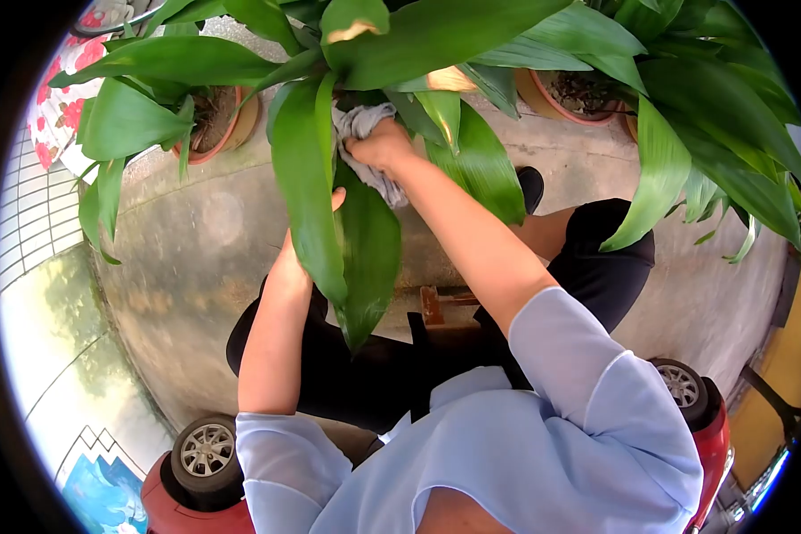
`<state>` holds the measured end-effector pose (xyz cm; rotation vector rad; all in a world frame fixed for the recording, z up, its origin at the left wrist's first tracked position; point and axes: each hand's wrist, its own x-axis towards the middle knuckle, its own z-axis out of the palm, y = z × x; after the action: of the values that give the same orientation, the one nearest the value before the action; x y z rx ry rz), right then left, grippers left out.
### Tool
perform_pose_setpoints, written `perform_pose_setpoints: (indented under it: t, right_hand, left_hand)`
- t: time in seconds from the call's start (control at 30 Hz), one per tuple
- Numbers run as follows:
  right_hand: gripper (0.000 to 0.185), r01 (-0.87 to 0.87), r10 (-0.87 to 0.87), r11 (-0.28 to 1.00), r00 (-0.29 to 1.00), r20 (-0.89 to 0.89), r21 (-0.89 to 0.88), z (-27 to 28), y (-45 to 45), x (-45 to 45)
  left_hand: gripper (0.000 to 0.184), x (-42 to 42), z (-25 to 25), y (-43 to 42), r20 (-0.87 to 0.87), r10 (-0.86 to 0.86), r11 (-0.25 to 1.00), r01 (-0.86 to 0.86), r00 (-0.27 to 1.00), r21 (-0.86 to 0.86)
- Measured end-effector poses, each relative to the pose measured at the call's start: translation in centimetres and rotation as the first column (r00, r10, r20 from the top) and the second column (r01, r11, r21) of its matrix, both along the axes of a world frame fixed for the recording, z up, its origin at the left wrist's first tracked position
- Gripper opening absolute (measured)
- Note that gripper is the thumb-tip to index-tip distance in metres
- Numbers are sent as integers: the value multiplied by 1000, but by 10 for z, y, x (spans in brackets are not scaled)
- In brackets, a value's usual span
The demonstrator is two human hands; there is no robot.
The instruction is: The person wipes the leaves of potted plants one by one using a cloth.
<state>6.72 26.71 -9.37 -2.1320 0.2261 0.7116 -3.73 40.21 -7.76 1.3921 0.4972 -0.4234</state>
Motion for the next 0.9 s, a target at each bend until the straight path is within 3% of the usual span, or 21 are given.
perform_pose_setpoints:
  t: [0.03,0.1,0.13,0.2,0.27,0.3,0.33,0.4,0.43,0.47,0.53,0.6,0.7,0.73,0.8,0.9]
  right_hand:
    - [57,35,-33,993,999,-21,114,-7,-7,-10]
    - [66,110,-92,936,993,-70,335,-30,-20,-32]
    - [67,125,-64,919,983,-173,374,-27,-28,-41]
    - [70,164,12,880,930,-367,446,-15,-47,-62]
    - [68,52,94,919,934,-344,390,-18,-60,-85]
    - [63,-10,109,942,954,-279,336,-37,-64,-100]
    - [59,-55,97,955,986,-134,291,-27,-71,-108]
    - [52,-125,97,976,982,162,177,20,-83,-116]
    - [40,-125,92,970,983,159,209,41,-83,-115]
    - [37,-95,22,963,960,280,251,53,-79,-115]
    - [32,-53,-133,937,859,495,344,70,-63,-114]
    - [32,-141,-157,929,686,710,343,74,-47,-105]
    - [45,-274,92,938,788,608,214,53,-22,-98]
    - [49,-263,177,961,818,547,83,55,-15,-92]
    - [48,-352,339,936,878,337,-25,52,-4,-66]
    - [46,-306,361,926,888,286,-221,26,17,-19]
  left_hand:
    - [38,3,10,-3,-3,-67,997,67,998,48]
    - [40,3,16,-8,-64,0,1000,0,998,3]
    - [41,2,17,-10,-97,34,999,-36,995,-16]
    - [41,-7,-36,17,-62,-4,994,-2,998,-106]
    - [42,-5,-18,10,-94,24,986,-38,995,-159]
    - [42,-5,1,1,-144,69,982,-93,987,-167]
    - [43,-3,21,-8,-194,114,974,-148,974,-172]
    - [44,-3,12,-7,-122,107,983,-124,987,-138]
    - [45,-4,7,-6,-88,104,986,-114,991,-120]
    - [45,-5,3,-5,-53,86,992,-91,995,-91]
    - [46,-3,-3,-4,16,47,998,-47,999,-30]
    - [47,-4,41,-33,83,80,994,-74,993,-78]
    - [51,1,50,-40,66,52,996,-48,996,-72]
    - [52,3,45,-37,55,46,997,-43,997,-64]
    - [54,0,34,-27,20,21,999,-20,1000,-26]
    - [58,-12,25,-20,-41,-49,997,51,998,52]
